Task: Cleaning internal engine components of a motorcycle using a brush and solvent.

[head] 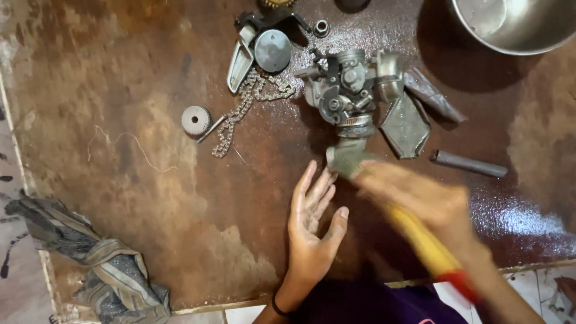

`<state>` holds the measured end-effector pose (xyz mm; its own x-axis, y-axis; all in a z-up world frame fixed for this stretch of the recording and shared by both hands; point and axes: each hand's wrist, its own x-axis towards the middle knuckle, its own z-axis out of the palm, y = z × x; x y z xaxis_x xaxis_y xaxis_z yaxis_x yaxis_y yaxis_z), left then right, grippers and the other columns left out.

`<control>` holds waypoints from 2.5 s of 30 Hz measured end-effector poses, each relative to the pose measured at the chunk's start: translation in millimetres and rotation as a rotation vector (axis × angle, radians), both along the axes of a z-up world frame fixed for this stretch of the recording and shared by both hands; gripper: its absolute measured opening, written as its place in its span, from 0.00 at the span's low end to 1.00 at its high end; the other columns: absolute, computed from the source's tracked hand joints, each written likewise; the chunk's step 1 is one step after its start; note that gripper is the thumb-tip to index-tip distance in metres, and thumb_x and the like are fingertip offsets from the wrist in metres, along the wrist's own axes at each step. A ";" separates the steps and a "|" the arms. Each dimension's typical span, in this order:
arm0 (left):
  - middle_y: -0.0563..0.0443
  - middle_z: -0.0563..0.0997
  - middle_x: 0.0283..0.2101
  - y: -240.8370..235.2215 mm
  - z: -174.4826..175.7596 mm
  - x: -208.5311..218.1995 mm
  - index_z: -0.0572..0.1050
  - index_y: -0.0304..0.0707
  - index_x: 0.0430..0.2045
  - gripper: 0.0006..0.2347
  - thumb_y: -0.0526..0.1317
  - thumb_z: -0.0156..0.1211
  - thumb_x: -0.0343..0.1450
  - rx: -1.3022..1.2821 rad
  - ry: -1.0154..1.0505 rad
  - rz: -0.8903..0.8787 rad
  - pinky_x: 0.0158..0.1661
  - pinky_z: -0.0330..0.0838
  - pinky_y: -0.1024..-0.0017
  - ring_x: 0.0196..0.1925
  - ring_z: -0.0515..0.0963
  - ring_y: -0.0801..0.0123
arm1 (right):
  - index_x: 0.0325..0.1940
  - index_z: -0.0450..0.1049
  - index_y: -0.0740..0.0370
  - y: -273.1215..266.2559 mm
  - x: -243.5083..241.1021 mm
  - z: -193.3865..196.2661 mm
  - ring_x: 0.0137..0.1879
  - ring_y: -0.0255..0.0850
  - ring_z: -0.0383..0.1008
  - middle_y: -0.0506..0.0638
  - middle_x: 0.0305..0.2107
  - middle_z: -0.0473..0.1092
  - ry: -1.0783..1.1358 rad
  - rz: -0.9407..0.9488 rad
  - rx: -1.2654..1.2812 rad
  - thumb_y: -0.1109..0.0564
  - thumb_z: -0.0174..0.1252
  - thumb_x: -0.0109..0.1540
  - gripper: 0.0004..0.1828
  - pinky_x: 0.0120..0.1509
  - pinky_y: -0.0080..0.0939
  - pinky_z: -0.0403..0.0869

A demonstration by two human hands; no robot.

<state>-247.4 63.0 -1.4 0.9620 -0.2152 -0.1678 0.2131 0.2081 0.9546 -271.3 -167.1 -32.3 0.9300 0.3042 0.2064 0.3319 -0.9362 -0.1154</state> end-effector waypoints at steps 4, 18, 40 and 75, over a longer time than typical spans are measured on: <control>0.33 0.68 0.71 -1.6 -4.6 -2.4 0.52 0.31 0.73 0.33 0.23 0.58 0.70 -0.070 0.035 0.009 0.72 0.61 0.59 0.74 0.68 0.55 | 0.65 0.71 0.40 26.1 24.2 59.5 0.55 0.39 0.81 0.45 0.53 0.76 -0.009 -0.145 0.536 0.53 0.60 0.71 0.19 0.56 0.39 0.81; 0.43 0.80 0.54 54.3 59.0 120.0 0.73 0.38 0.57 0.20 0.36 0.66 0.70 0.811 -0.866 -0.254 0.63 0.70 0.59 0.59 0.77 0.50 | 0.52 0.80 0.55 38.1 18.8 51.2 0.52 0.45 0.83 0.49 0.45 0.80 -0.034 -0.080 0.472 0.57 0.65 0.62 0.13 0.53 0.40 0.83; 0.54 0.88 0.34 -82.3 32.6 283.5 0.86 0.42 0.35 0.23 0.63 0.63 0.68 0.478 -0.727 -1.077 0.42 0.77 0.72 0.37 0.84 0.73 | 0.57 0.76 0.57 51.1 33.1 99.7 0.60 0.46 0.80 0.51 0.52 0.77 0.024 -0.173 0.478 0.63 0.59 0.61 0.19 0.64 0.44 0.79; 0.54 0.88 0.37 -77.1 27.6 285.3 0.86 0.44 0.39 0.22 0.63 0.63 0.69 0.412 -0.809 -1.038 0.46 0.77 0.72 0.40 0.86 0.73 | 0.61 0.79 0.47 54.5 21.9 73.4 0.60 0.44 0.78 0.52 0.58 0.76 -0.006 0.180 -0.142 0.68 0.57 0.58 0.29 0.31 0.32 0.74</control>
